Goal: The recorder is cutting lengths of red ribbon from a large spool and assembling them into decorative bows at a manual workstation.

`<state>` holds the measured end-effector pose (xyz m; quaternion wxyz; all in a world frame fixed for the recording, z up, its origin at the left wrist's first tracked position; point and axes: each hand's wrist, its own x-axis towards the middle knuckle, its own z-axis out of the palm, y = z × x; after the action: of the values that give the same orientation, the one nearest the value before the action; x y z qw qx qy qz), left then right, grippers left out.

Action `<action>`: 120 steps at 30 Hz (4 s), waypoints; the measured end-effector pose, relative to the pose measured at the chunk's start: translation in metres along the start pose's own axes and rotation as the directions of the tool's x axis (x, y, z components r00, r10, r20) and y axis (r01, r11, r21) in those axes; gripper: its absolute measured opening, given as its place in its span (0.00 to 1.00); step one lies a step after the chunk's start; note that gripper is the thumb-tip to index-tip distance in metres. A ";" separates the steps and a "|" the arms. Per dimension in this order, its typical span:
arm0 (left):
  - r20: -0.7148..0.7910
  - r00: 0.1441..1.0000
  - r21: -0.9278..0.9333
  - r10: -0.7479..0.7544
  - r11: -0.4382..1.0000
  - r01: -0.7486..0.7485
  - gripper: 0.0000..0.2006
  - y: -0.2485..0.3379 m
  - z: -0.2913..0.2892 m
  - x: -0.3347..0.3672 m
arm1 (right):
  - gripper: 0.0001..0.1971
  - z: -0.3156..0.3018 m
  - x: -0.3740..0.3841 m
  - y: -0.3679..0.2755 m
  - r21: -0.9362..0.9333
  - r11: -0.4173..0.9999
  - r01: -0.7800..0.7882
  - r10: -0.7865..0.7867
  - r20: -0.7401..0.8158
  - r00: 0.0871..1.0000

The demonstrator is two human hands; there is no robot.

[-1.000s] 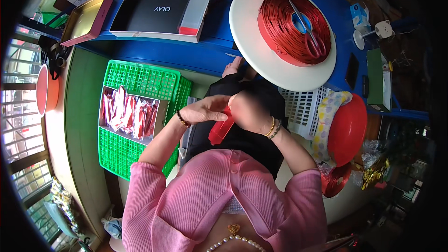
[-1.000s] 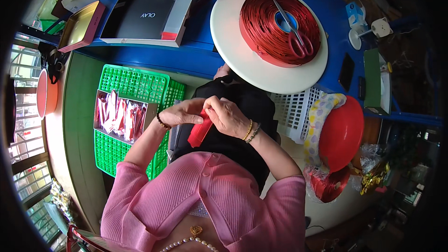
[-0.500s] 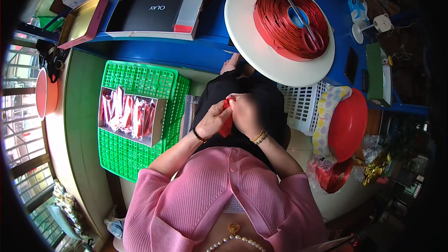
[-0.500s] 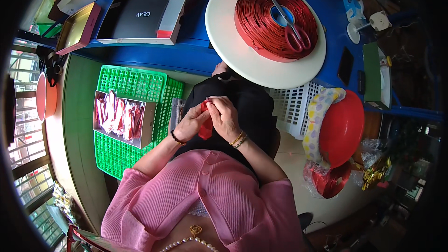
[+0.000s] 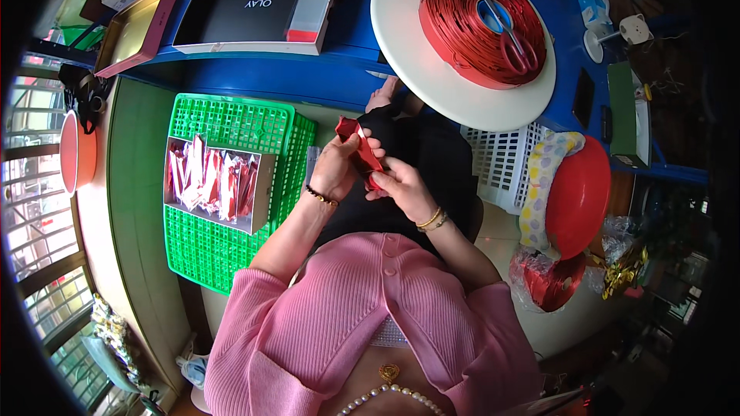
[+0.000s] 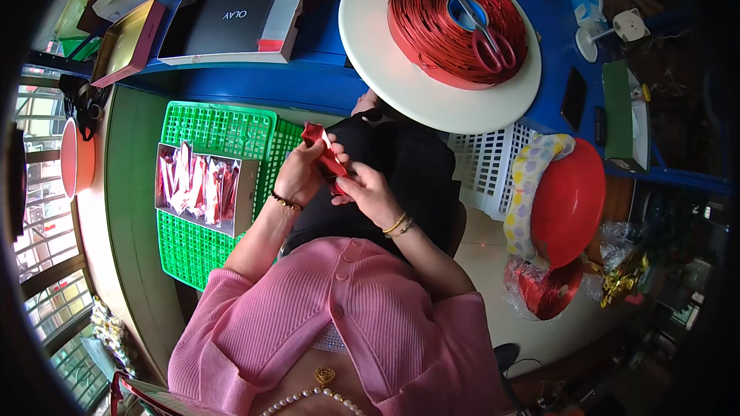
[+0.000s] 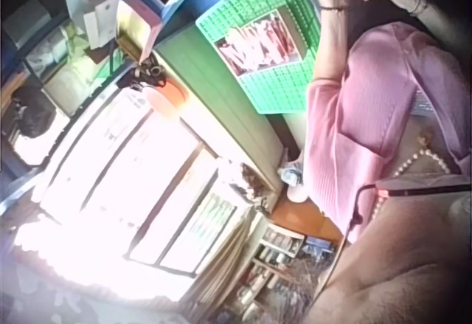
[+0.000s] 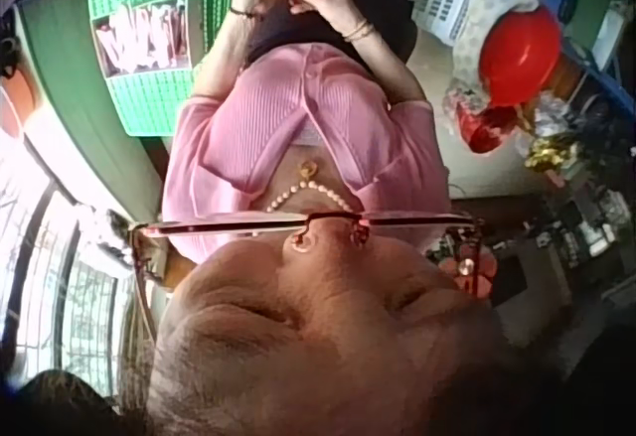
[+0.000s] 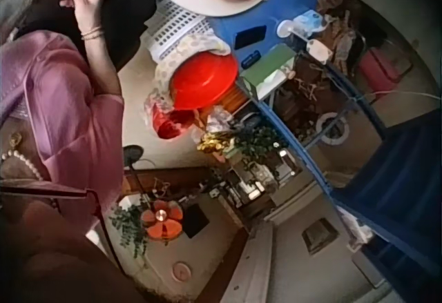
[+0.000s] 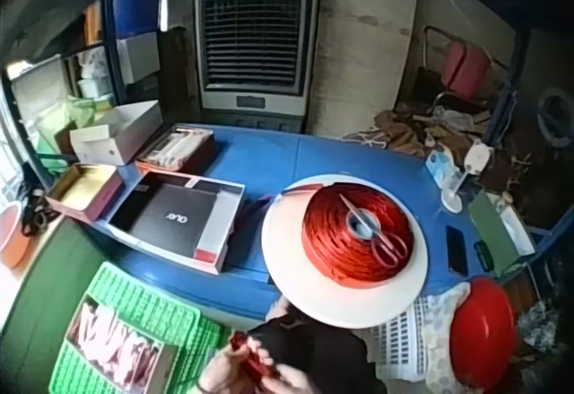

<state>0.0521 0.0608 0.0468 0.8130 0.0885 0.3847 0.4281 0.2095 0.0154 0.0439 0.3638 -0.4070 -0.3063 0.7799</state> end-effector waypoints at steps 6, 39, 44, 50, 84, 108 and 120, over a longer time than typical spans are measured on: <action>0.094 0.996 -0.188 -0.012 0.982 0.029 0.10 0.000 -0.003 0.003 | 0.16 -0.011 0.001 -0.006 0.058 0.998 -0.025 0.023 0.039 0.999; -0.160 0.918 -0.085 0.363 0.921 -0.379 0.09 0.015 0.018 0.025 | 0.12 0.030 0.042 -0.034 -0.950 -0.058 0.307 -0.705 0.257 0.661; -0.194 0.902 -0.121 0.385 0.904 -0.411 0.09 0.037 0.025 0.034 | 0.09 0.030 0.063 -0.046 -0.943 -0.076 0.323 -0.702 0.281 0.655; 0.050 0.828 0.375 0.559 0.757 -0.534 0.17 0.083 0.031 0.045 | 0.06 0.028 0.078 -0.078 -0.890 0.170 0.423 -0.789 0.134 0.600; -0.049 0.978 0.256 0.204 0.949 -0.185 0.06 0.113 0.005 0.025 | 0.08 0.004 0.002 -0.084 -0.900 0.171 0.401 -0.820 0.096 0.564; 0.022 0.980 0.317 0.197 0.928 -0.194 0.08 0.030 0.020 0.019 | 0.07 0.001 0.003 -0.057 -0.964 -0.013 0.265 -0.793 0.171 0.585; 0.038 0.994 0.296 0.102 0.949 -0.109 0.13 0.040 0.013 0.019 | 0.07 0.001 -0.005 -0.054 -0.947 0.032 0.320 -0.752 0.188 0.632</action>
<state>0.0432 0.1025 0.0642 0.7706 0.2349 0.4304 0.4071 0.2277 0.0406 0.0885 0.3756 -0.5200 -0.7529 0.1473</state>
